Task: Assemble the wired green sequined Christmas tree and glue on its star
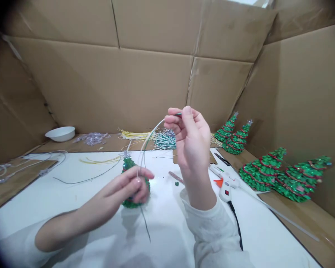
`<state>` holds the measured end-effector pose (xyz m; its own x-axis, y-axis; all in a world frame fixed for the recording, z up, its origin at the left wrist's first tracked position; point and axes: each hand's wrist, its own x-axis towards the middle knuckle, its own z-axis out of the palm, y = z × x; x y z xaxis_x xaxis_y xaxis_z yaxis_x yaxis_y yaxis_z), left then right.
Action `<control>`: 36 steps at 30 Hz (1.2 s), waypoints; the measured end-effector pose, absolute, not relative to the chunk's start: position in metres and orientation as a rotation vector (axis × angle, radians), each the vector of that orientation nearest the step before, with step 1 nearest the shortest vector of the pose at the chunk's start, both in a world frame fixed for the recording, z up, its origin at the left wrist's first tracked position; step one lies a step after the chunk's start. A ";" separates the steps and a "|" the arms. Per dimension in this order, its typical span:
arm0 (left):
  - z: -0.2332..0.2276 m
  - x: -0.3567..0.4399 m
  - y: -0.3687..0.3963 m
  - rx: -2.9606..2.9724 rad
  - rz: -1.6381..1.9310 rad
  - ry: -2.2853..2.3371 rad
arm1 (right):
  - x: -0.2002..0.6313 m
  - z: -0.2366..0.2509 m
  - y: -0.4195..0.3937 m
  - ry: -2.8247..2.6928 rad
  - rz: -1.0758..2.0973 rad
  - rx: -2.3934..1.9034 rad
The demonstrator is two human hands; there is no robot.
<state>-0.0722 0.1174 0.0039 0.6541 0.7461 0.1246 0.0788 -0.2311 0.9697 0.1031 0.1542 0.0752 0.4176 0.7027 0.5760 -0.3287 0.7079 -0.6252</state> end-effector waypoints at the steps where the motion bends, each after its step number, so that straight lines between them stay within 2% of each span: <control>1: 0.006 -0.075 0.122 1.572 0.720 0.642 | 0.107 0.076 0.157 -0.916 0.688 -0.435; 4: 0.019 -0.094 0.134 1.441 0.756 0.654 | 0.132 0.080 0.169 -0.797 0.684 -0.355; 10: 0.045 -0.130 0.143 1.837 0.792 0.895 | 0.173 0.089 0.173 -0.611 0.681 -0.391; 14: 0.047 -0.134 0.143 2.142 0.886 1.074 | 0.161 0.089 0.164 -0.936 0.834 -0.453; 19: 0.043 -0.127 0.134 2.444 0.880 1.276 | 0.113 0.077 0.147 -1.549 0.601 -0.803; 23: 0.041 -0.119 0.125 2.388 0.947 1.259 | 0.076 0.062 0.128 -1.949 0.622 -0.878; 31: 0.038 -0.116 0.121 2.158 1.080 0.978 | 0.062 0.050 0.132 -2.043 0.615 -0.817; 36: 0.039 -0.125 0.124 2.129 1.058 1.088 | 0.065 0.054 0.140 -2.070 0.572 -0.791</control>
